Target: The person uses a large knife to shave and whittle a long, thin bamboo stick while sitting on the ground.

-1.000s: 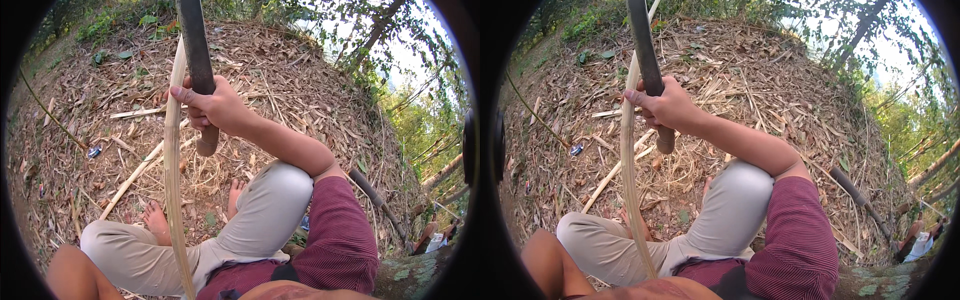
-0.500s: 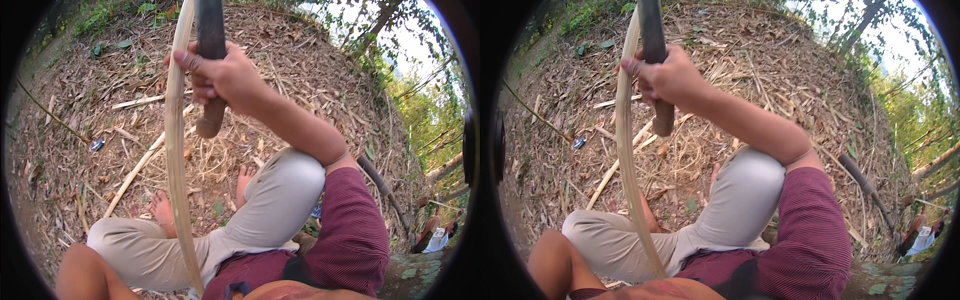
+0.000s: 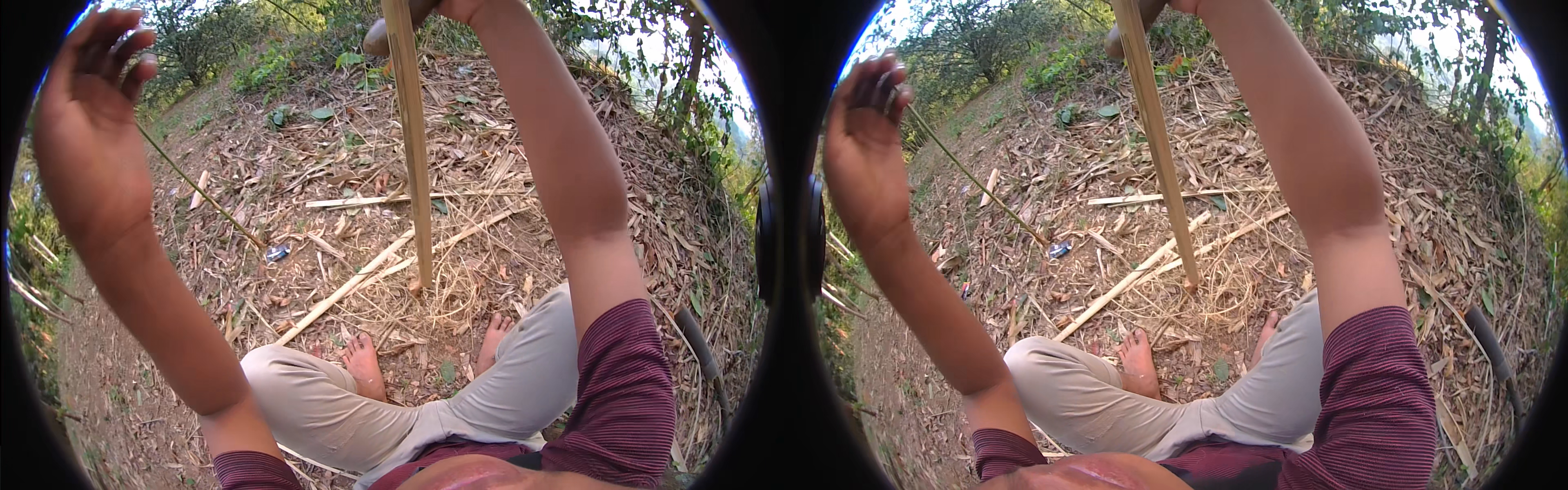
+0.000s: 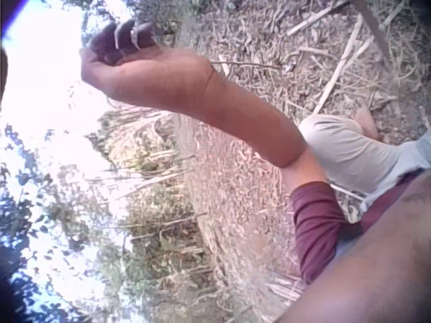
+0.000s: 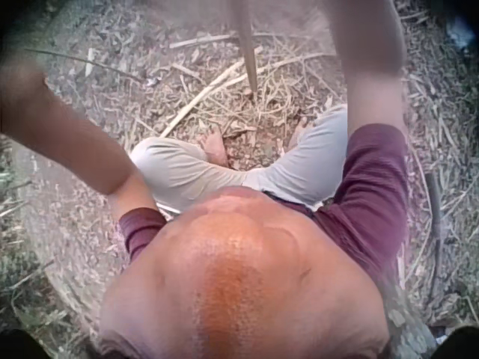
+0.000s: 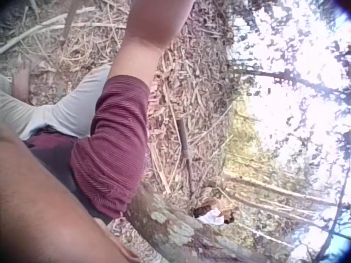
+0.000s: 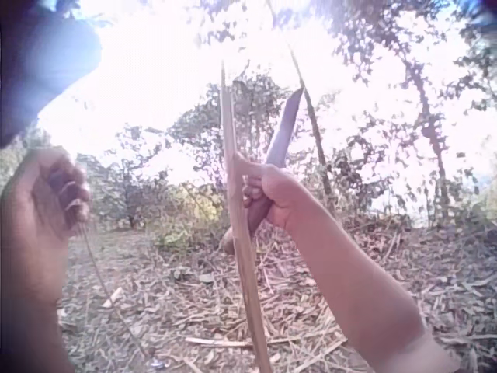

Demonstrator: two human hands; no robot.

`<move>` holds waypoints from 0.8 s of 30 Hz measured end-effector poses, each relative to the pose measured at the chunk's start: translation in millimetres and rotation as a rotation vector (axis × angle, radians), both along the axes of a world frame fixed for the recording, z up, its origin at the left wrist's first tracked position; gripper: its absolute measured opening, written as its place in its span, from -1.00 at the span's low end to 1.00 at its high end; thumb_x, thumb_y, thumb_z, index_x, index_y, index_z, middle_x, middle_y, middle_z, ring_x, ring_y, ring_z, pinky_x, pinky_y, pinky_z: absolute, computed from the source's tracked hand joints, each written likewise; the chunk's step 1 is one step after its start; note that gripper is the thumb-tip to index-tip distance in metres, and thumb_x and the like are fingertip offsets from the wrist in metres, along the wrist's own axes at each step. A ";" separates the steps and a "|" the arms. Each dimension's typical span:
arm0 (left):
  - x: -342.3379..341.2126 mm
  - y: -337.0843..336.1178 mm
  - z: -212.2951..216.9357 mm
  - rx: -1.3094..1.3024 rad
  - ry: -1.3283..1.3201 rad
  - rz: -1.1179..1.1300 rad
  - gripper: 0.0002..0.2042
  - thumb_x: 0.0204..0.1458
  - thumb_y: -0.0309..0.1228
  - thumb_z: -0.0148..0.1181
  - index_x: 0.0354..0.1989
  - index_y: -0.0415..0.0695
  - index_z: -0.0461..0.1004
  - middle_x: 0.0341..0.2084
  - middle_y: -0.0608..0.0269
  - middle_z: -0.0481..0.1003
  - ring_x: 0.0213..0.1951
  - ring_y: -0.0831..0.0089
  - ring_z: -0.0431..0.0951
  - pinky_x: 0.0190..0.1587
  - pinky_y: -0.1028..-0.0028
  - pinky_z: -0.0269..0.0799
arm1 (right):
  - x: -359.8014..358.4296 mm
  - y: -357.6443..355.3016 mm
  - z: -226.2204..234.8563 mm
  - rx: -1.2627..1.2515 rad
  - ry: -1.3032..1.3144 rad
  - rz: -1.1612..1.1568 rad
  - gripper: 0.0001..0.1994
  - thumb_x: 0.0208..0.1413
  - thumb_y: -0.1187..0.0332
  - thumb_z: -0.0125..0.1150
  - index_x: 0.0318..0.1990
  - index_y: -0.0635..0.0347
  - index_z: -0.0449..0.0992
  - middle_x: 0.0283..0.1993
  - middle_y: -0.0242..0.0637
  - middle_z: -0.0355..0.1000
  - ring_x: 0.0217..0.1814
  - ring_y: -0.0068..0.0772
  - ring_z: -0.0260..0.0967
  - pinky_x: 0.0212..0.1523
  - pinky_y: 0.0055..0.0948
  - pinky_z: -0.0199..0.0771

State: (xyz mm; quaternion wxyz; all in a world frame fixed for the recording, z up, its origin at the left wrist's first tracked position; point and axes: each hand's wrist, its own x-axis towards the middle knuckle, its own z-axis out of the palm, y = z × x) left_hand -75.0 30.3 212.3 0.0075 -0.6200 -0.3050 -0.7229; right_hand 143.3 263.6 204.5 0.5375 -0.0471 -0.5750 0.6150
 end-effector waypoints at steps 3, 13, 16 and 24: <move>-7.5 49.5 -28.4 -0.199 -0.091 -0.054 -0.67 0.28 -0.16 0.08 -0.10 -0.22 0.50 -0.20 0.09 0.58 -0.07 0.30 0.56 0.02 0.36 0.48 | -3.7 -21.7 -36.0 0.179 -0.215 -0.222 -0.74 0.25 0.22 0.28 -0.27 0.27 0.50 -0.62 -0.53 0.23 -0.62 -0.66 0.16 -0.56 -0.56 0.33; 19.6 83.3 -64.9 -0.268 -0.502 -0.384 -0.64 0.31 -0.04 0.03 -0.41 -0.04 0.39 -0.64 0.42 0.30 -0.60 0.55 0.32 -0.48 0.48 0.33 | -48.7 -87.3 -156.8 0.162 -0.663 -0.112 -0.54 -0.07 -0.03 0.55 -0.36 0.25 0.62 -0.60 -0.47 0.41 -0.62 -0.65 0.30 -0.55 -0.54 0.33; 0.0 68.3 -64.7 -0.214 -0.503 -0.577 -0.63 0.33 -0.11 0.01 -0.55 0.03 0.28 -0.76 0.53 0.13 -0.75 0.69 0.01 -0.72 0.58 -0.09 | -62.0 -101.2 -163.4 0.154 -0.699 -0.132 -0.55 0.08 -0.05 0.43 -0.34 0.24 0.60 -0.68 -0.55 0.28 -0.69 -0.70 0.19 -0.63 -0.59 0.19; 6.5 0.7 -80.5 -0.075 -0.300 -0.449 -0.59 0.33 -0.13 -0.01 -0.56 -0.07 0.32 -0.72 0.48 0.05 -0.72 0.69 -0.11 -0.66 0.55 -0.17 | -43.1 -155.2 -206.6 -0.048 -0.617 0.043 -0.46 0.43 -0.06 -0.15 0.17 0.29 0.39 -0.64 -0.55 0.24 -0.69 -0.76 0.16 -0.64 -0.66 0.22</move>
